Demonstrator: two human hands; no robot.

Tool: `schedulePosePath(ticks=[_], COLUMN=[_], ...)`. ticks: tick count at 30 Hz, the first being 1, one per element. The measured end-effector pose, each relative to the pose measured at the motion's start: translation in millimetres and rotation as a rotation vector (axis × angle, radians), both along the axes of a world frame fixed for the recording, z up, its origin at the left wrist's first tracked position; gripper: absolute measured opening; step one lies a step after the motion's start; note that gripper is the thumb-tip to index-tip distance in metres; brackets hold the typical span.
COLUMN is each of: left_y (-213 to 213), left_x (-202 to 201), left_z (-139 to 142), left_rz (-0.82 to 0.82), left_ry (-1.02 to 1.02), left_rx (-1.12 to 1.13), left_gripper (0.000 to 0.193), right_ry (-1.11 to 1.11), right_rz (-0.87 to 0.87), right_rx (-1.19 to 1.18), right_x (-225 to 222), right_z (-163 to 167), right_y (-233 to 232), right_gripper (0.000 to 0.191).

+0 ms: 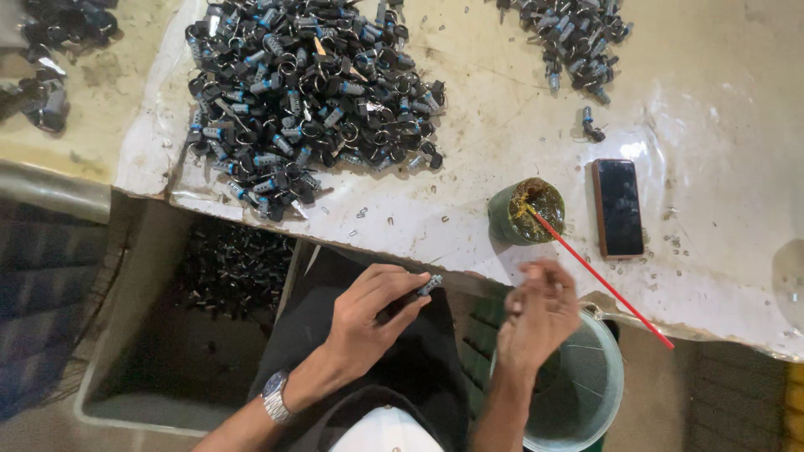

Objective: The person repeatedly picks small cylindrical components from a pile, applies a yellow substance with a red stick, and places them back. The process is continuous and repetitive throughout the clip.

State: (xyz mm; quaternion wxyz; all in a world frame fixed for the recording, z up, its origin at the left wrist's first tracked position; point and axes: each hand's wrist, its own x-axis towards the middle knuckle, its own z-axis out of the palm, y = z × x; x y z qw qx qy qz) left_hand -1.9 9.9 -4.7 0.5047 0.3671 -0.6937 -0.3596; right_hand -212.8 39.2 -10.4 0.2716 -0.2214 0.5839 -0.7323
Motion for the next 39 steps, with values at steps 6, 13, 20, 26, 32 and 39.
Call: schedulePosePath(ticks=[6,13,20,26,32,39], left_y=[-3.3,-7.5,-7.0,-0.2,2.8,-16.6], left_x=[-7.3,-3.7,-5.7,6.0,66.4,108.5], left_z=[-0.3,1.1,4.4,-5.3,-24.9,-30.0], left_rz=[0.053,0.099,0.08,0.115,0.619,0.703], left_ry=[-0.03,-0.011,-0.024,-0.035,-0.351,-0.32], left_rx=[0.02,-0.007,0.033,-0.007,0.118,0.074], left_gripper=[0.033,0.034,0.034,0.035,0.033,0.063], right_ry=[0.54,-0.098,-0.128,0.174,0.411,0.223], right_rz=[-0.107,-0.047,0.059,-0.247,-0.125,-0.068], right_rx=[-0.067,-0.243,-0.132,-0.276,-0.051,0.018], right_x=[-34.8,-24.0,9.7,-26.9,-35.4,-1.2], right_z=[11.3,6.8,-12.2,0.3,-1.3,-14.8], right_y=[3.2,30.8,43.9,35.6,-2.9,9.3], right_gripper=[0.01,0.008,0.011,0.01,0.011,0.016])
